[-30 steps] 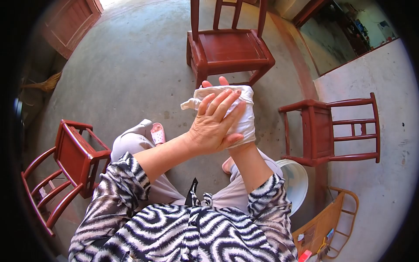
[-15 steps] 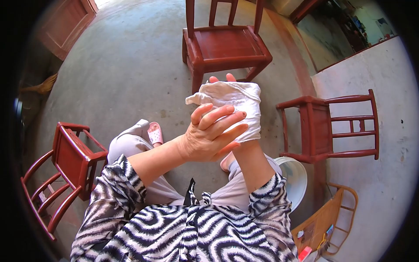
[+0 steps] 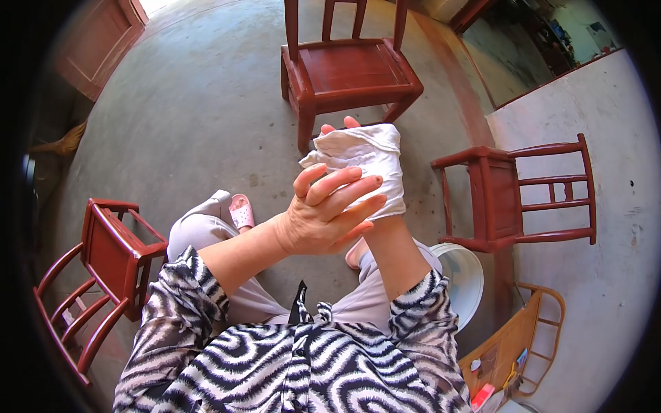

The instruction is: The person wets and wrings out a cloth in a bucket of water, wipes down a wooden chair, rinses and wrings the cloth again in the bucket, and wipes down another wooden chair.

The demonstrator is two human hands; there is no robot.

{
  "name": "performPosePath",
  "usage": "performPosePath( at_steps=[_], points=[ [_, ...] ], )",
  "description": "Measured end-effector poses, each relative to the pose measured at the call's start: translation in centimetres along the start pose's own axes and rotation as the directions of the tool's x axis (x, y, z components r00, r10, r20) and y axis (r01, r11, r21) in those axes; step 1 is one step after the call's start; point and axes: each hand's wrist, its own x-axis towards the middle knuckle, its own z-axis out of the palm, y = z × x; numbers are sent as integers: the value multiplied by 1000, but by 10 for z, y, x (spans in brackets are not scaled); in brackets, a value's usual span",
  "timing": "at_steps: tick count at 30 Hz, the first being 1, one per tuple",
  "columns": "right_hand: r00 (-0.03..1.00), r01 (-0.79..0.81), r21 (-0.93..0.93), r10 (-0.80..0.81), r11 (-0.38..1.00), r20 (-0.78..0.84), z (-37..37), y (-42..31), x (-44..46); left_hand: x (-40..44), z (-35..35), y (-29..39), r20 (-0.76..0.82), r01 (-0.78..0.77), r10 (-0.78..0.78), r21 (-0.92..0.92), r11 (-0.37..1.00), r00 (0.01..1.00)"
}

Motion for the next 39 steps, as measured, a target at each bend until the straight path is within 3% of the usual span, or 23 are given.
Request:
performPosePath(
  at_steps=[10,26,27,28,30,31,32,33,34,36,37,39],
  points=[
    [999,-9,-39,7,999,-51,6,0,-3,1,4,3,-180,-44,55,63,997,982],
    [999,8,-15,-8,1000,-44,-4,2,3,-1,0,0,-81,-75,80,69,995,993],
    [999,9,-17,-9,1000,-41,-3,3,4,0,-5,-2,-12,108,-108,-11,994,994],
    [998,34,-1,-34,999,-57,-3,4,6,2,-8,-3,69,291,-286,-76,954,956],
    [994,71,36,-68,997,-85,-9,4,12,1,3,-12,-53,566,-587,-213,797,808],
    [995,72,38,-69,997,-75,-12,2,12,-3,12,-18,-57,560,-581,-207,803,812],
    [992,111,9,-111,994,-58,-9,3,11,-2,17,-23,-9,741,-804,-382,553,595],
    [987,152,-18,-152,988,-43,-7,3,10,-3,21,-27,94,819,-940,-524,234,329],
    [985,154,-28,-156,988,-70,-6,4,10,-7,23,-29,91,818,-938,-521,242,335],
    [989,139,9,-139,990,-44,-6,8,9,-5,18,-32,531,696,-838,-648,-310,121],
    [992,121,42,-120,992,-25,-7,12,9,-9,22,-34,529,698,-840,-647,-306,122],
    [993,116,63,-114,991,-40,-10,16,11,-12,30,-37,618,455,-744,-755,-472,254]
  ],
)
